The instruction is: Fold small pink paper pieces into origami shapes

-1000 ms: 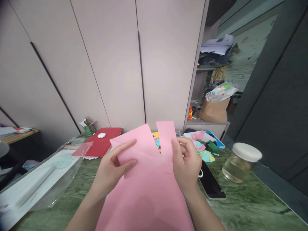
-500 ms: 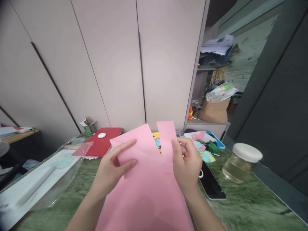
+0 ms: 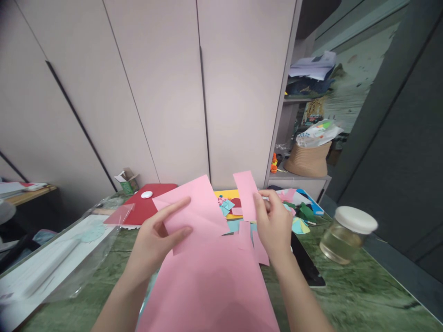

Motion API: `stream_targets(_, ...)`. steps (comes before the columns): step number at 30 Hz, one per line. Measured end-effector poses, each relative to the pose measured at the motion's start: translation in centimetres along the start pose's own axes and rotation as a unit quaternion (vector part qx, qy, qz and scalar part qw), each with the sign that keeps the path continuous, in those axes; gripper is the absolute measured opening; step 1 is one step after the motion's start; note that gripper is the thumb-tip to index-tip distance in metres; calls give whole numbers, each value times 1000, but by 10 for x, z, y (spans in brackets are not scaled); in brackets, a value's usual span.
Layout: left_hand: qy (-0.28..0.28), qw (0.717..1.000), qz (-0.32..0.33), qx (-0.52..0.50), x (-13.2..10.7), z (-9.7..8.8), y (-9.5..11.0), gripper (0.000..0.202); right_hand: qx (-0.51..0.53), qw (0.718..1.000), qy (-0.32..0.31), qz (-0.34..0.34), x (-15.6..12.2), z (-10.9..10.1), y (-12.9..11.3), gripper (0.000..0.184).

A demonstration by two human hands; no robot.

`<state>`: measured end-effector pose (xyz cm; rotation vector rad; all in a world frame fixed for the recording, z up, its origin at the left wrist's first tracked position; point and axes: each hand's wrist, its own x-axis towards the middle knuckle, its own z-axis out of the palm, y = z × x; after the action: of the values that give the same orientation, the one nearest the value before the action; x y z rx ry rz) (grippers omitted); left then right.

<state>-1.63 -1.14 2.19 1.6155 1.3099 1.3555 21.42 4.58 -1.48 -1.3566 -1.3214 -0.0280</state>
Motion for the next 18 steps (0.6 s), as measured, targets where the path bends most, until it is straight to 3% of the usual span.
stream_targets(3,-4,1000,-8,-12,0,-1,2,47,-218,972,-83,-5,12,8,30,33)
stream_targets(7,-71,997,-15,-22,1,-4,2,47,-306,944,-119,-26,15,15,47,59)
stream_targets(9,-106,994,-24,-29,2,-5,-1,47,-243,956,-149,-72,12,10,37,67)
stream_targets(11,-133,990,-25,-38,3,-5,-5,48,-102,961,-212,-146,7,0,17,78)
stream_targets(14,-161,985,-18,-55,4,-6,-7,48,72,934,-289,-195,-5,-21,-13,83)
stream_targets(18,-212,976,-12,-48,3,-8,-4,48,98,896,-368,-228,-13,-43,-33,34)
